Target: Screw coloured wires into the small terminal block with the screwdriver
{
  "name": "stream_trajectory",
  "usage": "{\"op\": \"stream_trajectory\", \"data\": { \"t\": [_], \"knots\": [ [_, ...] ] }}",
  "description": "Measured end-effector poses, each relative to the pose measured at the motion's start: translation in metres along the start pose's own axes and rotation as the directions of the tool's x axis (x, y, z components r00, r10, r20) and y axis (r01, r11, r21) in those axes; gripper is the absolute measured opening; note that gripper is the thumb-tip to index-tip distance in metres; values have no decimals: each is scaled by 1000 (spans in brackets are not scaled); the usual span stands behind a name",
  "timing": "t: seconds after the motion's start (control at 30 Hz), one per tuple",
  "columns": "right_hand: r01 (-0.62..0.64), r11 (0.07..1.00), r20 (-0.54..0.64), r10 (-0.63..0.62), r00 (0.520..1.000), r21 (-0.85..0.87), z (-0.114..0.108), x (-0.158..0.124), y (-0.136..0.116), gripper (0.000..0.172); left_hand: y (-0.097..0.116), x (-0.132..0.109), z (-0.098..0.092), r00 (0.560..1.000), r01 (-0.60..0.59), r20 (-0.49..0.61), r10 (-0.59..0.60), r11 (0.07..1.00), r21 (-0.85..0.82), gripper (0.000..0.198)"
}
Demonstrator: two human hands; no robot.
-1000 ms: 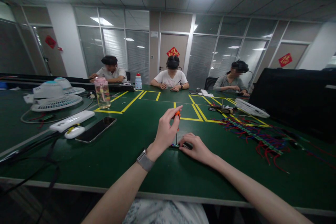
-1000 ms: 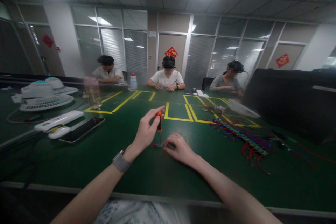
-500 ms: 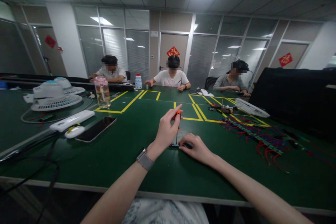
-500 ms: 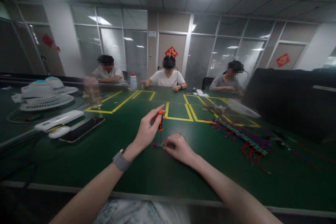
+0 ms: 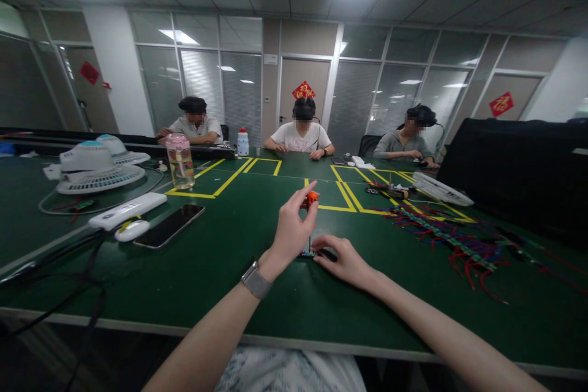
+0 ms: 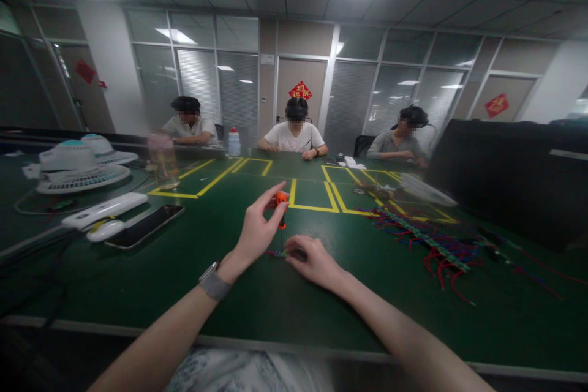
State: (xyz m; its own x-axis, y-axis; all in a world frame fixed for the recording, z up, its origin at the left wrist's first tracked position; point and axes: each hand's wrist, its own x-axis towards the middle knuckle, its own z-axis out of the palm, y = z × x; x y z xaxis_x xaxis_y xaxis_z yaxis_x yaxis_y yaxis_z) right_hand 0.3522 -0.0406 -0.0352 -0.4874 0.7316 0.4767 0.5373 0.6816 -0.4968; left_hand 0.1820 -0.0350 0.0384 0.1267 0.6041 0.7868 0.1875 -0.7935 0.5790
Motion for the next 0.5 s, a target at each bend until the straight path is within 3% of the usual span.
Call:
{"op": "stream_trajectory", "data": {
  "t": [0.17, 0.4, 0.5],
  "knots": [
    [8, 1000, 4, -7, 1000, -10, 0, 0, -3, 18, 7, 0, -4, 997, -23, -73, 39, 978, 206, 26],
    [23, 999, 8, -22, 1000, -34, 0, 0, -4, 17, 1, 1, -2, 997, 3, -75, -2, 1000, 15, 31],
    [16, 999, 1, -16, 1000, -29, 0, -1, -3, 17, 2, 1, -2, 994, -9, -110, 17, 997, 75, 29]
  ]
}}
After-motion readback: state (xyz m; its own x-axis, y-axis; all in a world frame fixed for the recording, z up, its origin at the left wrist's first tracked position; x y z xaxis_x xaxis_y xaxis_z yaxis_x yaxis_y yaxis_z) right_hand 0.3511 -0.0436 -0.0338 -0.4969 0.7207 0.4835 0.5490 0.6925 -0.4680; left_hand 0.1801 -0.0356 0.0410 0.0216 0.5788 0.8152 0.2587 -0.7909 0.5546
